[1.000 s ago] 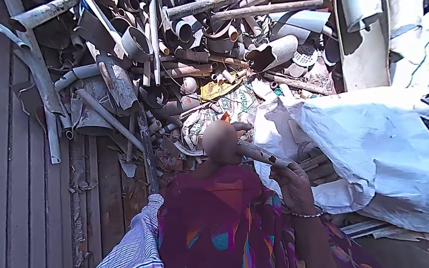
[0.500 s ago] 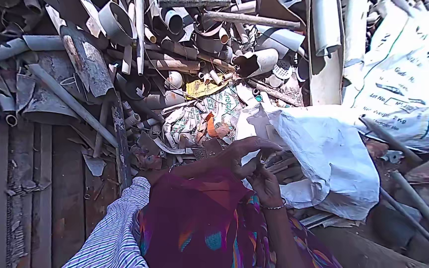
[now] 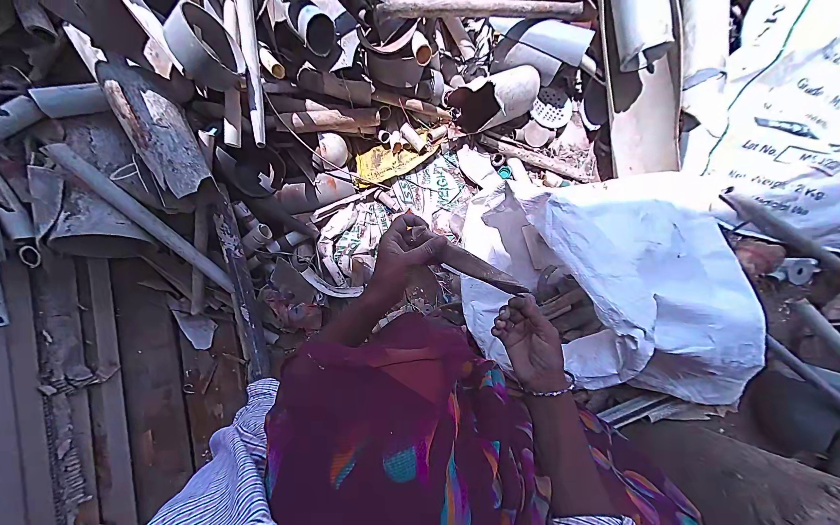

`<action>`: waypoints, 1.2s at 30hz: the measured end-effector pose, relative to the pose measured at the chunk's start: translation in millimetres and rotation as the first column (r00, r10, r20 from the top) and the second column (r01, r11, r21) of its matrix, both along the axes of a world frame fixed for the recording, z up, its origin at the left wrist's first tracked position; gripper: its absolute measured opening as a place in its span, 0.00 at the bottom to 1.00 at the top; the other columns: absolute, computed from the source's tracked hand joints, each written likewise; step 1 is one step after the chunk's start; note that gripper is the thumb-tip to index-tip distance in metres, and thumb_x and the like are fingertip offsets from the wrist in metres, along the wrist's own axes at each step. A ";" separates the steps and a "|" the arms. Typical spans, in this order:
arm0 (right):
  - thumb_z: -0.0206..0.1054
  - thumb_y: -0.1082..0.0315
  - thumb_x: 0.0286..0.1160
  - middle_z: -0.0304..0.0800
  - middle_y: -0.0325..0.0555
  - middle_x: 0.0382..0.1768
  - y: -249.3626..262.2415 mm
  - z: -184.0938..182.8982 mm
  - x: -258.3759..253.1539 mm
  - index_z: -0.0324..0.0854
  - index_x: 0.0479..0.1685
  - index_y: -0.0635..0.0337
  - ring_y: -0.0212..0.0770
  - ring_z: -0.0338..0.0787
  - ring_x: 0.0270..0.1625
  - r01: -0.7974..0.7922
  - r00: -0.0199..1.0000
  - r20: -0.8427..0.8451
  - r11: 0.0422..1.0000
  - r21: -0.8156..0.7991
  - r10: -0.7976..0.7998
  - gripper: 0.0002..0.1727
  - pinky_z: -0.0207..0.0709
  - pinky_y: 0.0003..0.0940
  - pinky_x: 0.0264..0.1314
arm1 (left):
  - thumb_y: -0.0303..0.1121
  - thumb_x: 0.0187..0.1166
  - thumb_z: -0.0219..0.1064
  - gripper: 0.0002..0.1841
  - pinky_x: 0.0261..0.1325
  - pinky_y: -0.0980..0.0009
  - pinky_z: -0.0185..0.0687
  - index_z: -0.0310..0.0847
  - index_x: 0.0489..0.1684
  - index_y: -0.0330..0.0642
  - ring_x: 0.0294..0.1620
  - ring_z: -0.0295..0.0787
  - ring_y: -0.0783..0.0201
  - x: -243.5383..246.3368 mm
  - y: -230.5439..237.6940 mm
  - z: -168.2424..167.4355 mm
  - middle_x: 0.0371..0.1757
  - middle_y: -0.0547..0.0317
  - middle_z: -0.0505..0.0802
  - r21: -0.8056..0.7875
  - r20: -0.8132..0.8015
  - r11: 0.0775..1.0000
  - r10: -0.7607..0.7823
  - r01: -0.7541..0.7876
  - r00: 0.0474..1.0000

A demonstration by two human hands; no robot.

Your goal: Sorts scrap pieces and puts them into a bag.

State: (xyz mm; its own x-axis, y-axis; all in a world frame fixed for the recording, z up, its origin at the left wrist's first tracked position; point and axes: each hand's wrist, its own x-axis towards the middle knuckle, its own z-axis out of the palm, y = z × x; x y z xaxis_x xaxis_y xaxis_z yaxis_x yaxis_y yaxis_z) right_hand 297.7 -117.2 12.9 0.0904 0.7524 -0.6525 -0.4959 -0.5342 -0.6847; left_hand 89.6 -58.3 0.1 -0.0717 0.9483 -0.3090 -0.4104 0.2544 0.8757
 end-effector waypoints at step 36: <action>0.63 0.89 0.65 0.96 0.37 0.43 -6.1 -4.5 2.7 0.74 0.55 0.58 0.28 0.93 0.34 -0.071 0.975 0.221 0.885 0.459 -0.036 0.21 0.89 0.23 0.42 | 0.31 0.92 0.49 0.10 0.26 0.78 0.86 0.75 0.48 0.38 0.21 0.87 0.72 5.7 -13.4 -19.8 0.29 0.61 0.90 -0.148 0.045 0.887 -0.436 0.438 0.899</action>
State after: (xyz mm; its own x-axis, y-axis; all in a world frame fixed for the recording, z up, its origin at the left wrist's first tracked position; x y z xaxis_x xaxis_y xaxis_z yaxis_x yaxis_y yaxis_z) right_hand 300.4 -123.2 8.4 0.1731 0.9652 -0.1959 -0.3003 -0.1377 -0.9438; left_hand 95.3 -71.7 -19.7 0.3431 0.8251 -0.4489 -0.2361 0.5383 0.8090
